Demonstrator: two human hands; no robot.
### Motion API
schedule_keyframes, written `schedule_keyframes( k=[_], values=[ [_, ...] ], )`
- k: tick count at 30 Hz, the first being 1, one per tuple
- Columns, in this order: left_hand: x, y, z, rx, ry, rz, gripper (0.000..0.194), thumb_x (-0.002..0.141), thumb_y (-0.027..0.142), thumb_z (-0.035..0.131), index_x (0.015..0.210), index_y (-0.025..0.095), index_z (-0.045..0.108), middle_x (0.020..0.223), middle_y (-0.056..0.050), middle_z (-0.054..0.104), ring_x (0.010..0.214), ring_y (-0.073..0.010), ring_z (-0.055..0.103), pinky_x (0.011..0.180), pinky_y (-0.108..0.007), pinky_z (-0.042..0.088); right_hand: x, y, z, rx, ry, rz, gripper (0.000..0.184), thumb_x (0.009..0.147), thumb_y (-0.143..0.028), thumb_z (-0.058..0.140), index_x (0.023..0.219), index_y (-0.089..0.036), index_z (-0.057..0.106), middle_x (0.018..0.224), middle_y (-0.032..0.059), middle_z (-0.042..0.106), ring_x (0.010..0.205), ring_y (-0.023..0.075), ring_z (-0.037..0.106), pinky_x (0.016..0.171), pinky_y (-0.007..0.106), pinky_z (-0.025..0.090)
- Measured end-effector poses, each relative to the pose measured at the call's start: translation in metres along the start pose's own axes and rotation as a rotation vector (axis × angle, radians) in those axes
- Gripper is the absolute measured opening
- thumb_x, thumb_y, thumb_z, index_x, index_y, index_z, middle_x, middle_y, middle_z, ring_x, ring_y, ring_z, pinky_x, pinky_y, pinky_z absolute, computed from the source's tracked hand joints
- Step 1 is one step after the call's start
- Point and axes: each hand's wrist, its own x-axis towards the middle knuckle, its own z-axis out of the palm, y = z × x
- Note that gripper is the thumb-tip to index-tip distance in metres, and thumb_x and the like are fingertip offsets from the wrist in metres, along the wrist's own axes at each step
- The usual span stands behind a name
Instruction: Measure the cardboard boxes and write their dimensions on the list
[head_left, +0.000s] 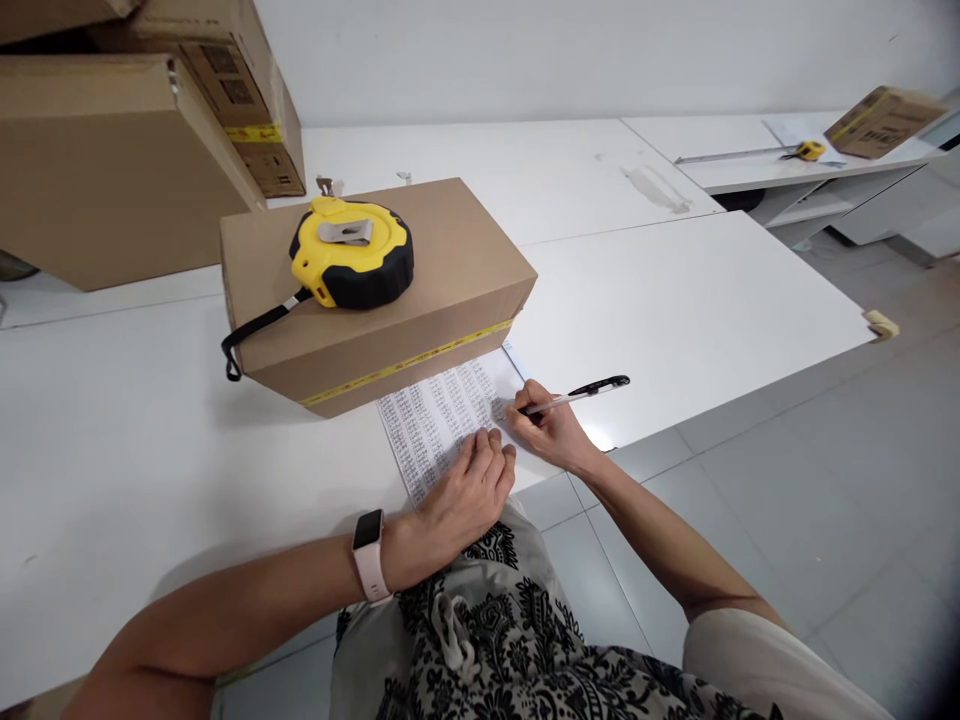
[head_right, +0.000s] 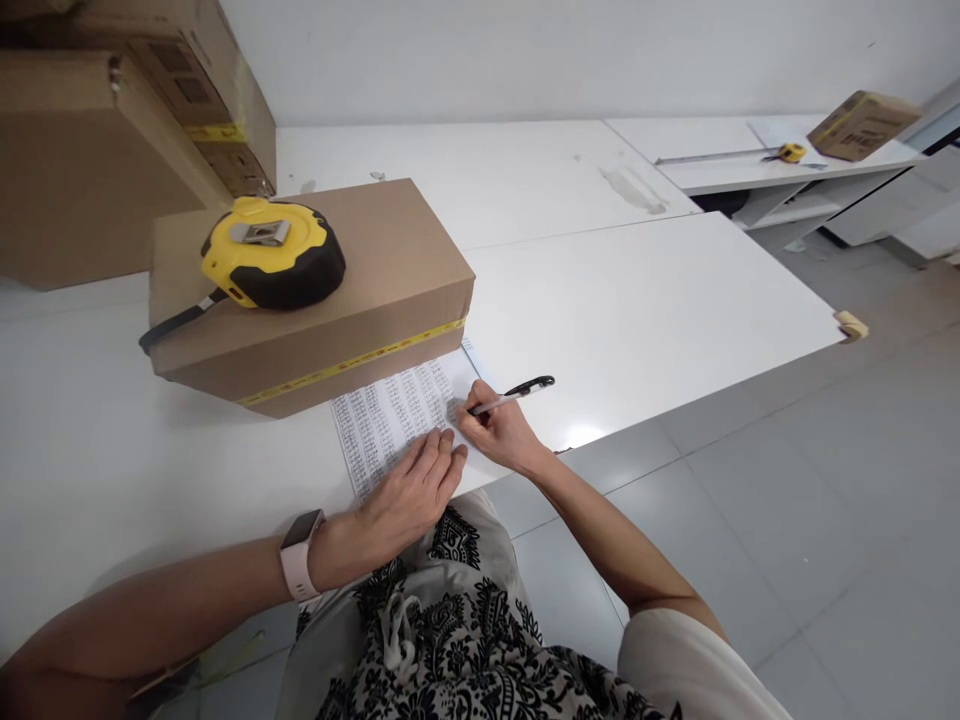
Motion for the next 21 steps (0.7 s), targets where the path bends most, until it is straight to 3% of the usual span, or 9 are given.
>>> schedule_keyframes(
  k=[21],
  values=[
    [-0.0005,0.0014,0.0047,-0.025,0.035,-0.012,0.051,0.100,0.024,0.048,0.143,-0.002,0.053,0.138,-0.027,0.063,0.129,-0.0342,0.059,0.115,-0.048,0.040,0.0006,0.0020,0.0012,-0.034,0.047,-0.028,0.025,0.090,-0.026,0.061,0.075,-0.026,0.041,0.061,-0.0076,0.035,0.054,0.0107,0.032,0.052,0.029,0.027]
  ],
)
